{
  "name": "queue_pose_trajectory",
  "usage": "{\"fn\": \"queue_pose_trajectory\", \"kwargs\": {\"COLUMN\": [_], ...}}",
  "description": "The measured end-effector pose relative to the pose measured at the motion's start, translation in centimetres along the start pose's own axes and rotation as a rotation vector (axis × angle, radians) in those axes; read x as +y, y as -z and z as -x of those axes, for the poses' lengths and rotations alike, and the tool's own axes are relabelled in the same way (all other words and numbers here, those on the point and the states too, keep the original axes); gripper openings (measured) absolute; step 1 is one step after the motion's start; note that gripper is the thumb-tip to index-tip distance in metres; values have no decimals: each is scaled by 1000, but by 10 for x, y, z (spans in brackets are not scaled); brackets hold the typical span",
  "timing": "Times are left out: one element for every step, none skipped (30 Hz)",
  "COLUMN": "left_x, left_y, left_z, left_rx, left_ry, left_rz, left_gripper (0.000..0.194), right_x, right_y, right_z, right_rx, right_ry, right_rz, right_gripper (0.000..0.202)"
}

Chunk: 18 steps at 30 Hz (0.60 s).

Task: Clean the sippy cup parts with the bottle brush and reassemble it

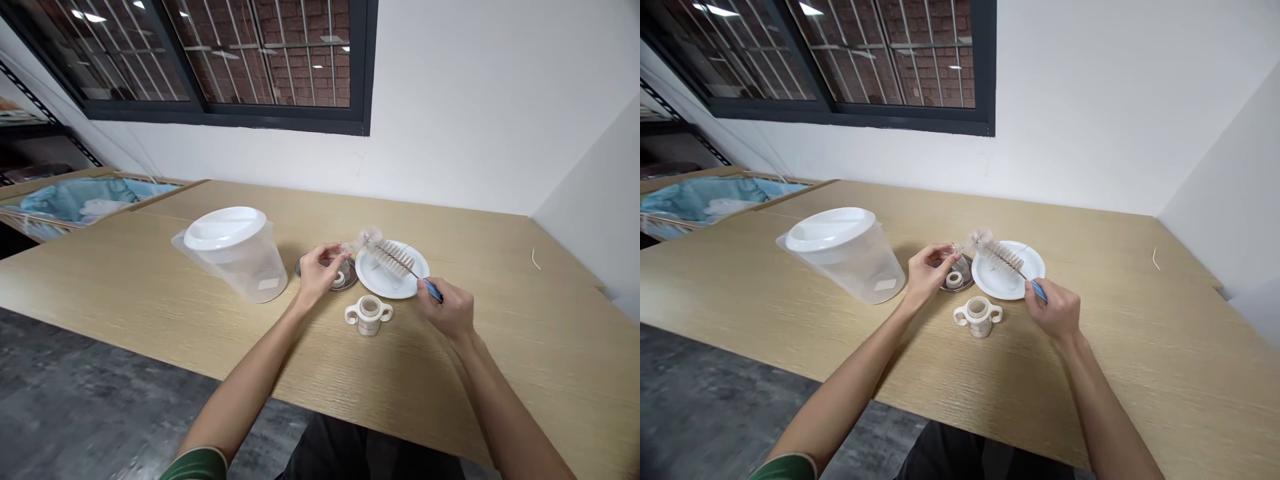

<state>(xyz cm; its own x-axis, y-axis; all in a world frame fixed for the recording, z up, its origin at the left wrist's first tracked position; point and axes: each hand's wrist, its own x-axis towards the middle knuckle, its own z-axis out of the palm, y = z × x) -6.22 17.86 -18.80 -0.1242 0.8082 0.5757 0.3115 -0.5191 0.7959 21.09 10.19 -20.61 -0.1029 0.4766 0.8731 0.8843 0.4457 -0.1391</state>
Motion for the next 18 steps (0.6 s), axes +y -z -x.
{"fn": "queue_pose_trajectory", "kwargs": {"left_x": [0, -1, -1, -1, -1, -1, -1, -1, -1, -1, -1, -1, -1, -1, -1, -1, -1, 0], "left_y": [0, 0, 0, -1, -1, -1, -1, -1, -1, -1, -1, -1, 0, 0, 0, 0, 1, 1], "left_z": [0, 0, 0, 0, 0, 0, 0, 0, 0, 0, 0, 0, -1, -1, -1, -2, -2, -2], "left_rx": [-1, -4, -9, -12, -15, -15, -12, -7, -2, 3, 8, 12, 15, 18, 21, 24, 28, 31], "left_ry": [-2, -4, -4, -2, 1, 4, 6, 8, 8, 7, 7, 7, 8, 9, 9, 8, 6, 3], "left_rz": [-3, -6, -10, -13, -14, -14, -12, -8, -3, 1, 4, 5, 6, 7, 7, 7, 8, 10], "left_gripper": [32, 32, 32, 32, 32, 33, 33, 33, 33, 33, 33, 33, 33, 34, 34, 34, 33, 33], "right_x": [0, 0, 1, 0, 0, 0, 0, -1, -1, -2, -2, -3, -4, -5, -5, -6, -6, -6], "right_y": [1, 1, 2, 2, 2, 3, 3, 3, 3, 2, 2, 2, 1, 1, 1, 0, 0, 0], "right_z": [0, -1, -1, -2, -2, -2, -3, -3, -3, -2, -2, -2, -1, -1, -1, 0, 0, 0], "right_rx": [8, 15, 22, 24, 25, 25, 24, 19, 14, 8, 1, -5, -10, -12, -14, -14, -12, -8], "right_ry": [-3, -5, -7, -9, -10, -11, -10, -8, -3, 2, 7, 12, 18, 25, 31, 38, 44, 48], "right_rz": [-2, -4, -4, -5, -6, -8, -10, -12, -12, -10, -6, -3, -2, -3, -7, -11, -14, -17], "right_gripper": [15, 15, 15, 14, 15, 15, 15, 15, 16, 16, 17, 18, 18, 18, 18, 17, 16, 15]}}
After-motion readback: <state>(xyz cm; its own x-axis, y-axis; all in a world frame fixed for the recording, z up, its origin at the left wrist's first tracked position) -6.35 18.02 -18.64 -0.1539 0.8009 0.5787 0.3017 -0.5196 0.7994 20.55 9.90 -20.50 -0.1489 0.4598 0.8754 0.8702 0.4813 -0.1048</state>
